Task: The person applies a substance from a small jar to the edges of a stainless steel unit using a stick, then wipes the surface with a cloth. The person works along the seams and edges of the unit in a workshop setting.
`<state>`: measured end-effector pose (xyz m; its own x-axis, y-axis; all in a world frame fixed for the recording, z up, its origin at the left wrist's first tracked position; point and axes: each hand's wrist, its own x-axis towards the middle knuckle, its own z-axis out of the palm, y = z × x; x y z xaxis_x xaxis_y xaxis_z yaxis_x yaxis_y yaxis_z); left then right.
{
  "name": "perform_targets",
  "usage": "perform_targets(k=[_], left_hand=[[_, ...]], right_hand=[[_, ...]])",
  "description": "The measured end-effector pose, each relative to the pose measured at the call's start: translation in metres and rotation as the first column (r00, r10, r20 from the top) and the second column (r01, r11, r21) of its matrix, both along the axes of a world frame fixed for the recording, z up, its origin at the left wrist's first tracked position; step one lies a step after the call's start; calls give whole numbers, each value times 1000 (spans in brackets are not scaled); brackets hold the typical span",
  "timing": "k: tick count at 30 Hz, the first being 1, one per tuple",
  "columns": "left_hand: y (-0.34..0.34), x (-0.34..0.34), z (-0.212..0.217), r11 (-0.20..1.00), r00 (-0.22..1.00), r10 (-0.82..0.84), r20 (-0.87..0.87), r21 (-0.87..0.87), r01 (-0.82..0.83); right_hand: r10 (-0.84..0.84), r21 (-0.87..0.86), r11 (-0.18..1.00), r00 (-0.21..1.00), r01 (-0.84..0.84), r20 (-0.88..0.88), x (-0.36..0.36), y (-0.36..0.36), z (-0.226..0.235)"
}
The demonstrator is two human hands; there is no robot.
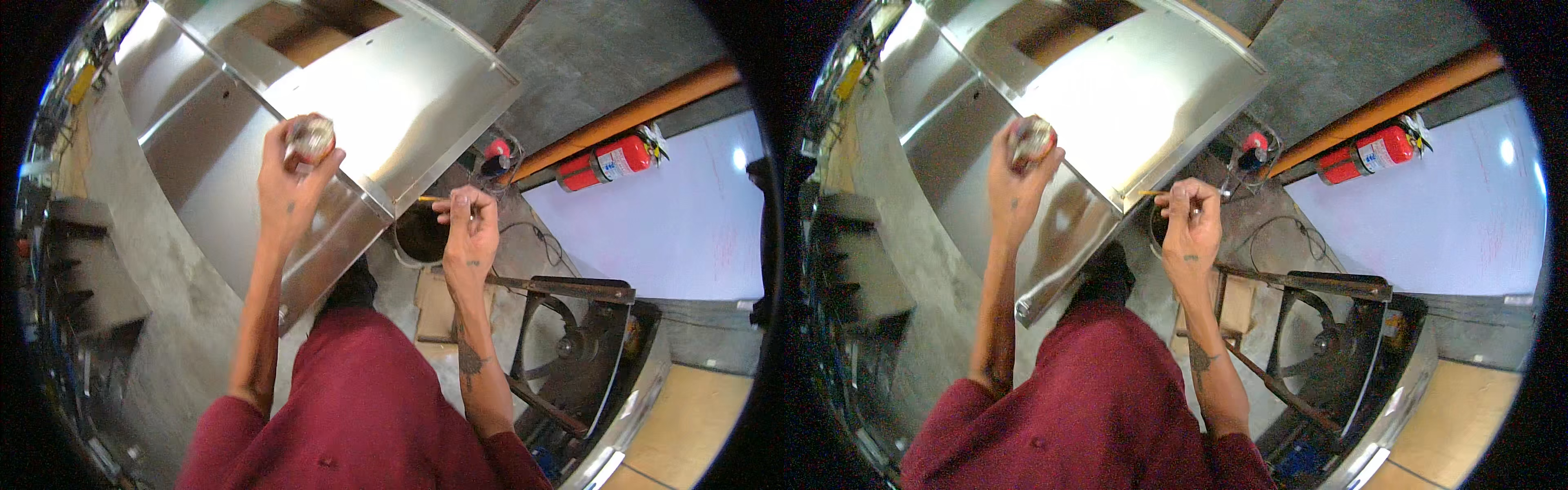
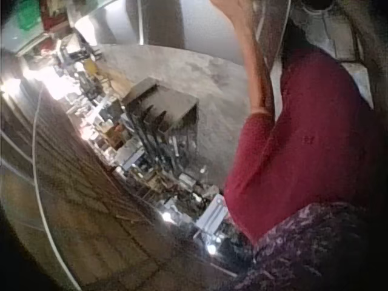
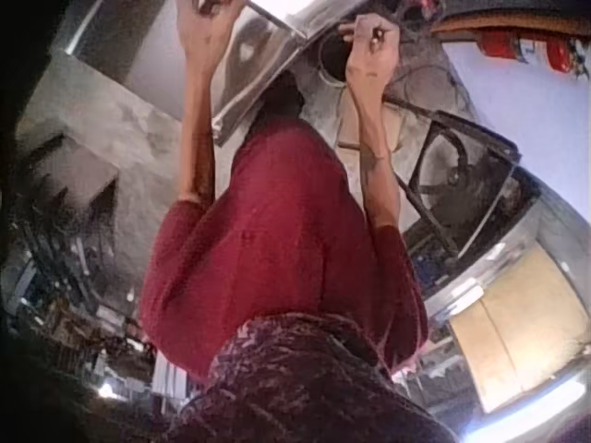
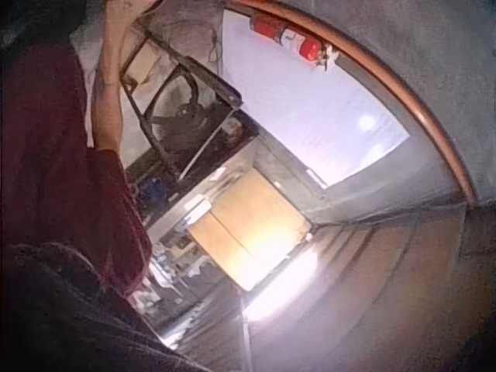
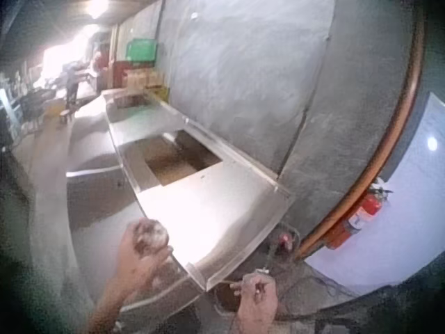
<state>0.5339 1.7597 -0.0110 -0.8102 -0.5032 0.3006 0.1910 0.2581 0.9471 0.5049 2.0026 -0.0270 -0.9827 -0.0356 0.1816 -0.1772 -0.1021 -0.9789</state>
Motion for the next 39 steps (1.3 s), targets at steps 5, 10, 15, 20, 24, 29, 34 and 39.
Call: perform_targets(k=[5,10,15,20,24,29,34,39], left_hand=[[10,-90,-27,998,993,-19,-114,56,26],[22,-114,-35,999,999,-43,-14,17,44],[23,-113,-37,997,999,32,37,-73,-29],[22,-114,-42,981,997,78,-2,-180,-77],[26,-116,-49,989,992,120,-42,-83,-123],[26,-116,-47,991,992,120,-36,-61,-122],[26,-114,-45,992,994,109,-15,-64,-110],[26,-111,-40,995,996,90,18,-42,-89]], right_hand=[[179,119,977,984,-175,-25,-32,-1,-19],[297,218,934,955,-284,-28,-44,0,-34],[379,205,906,925,-369,-8,-48,1,-35],[440,224,880,896,-419,-54,-41,-1,-30],[454,262,870,886,-417,-96,-46,-12,-34],[468,316,853,877,-416,-108,-49,-7,-40],[495,513,809,804,-288,-330,-60,-5,-46],[492,393,815,867,-426,-79,-52,-12,-31]])
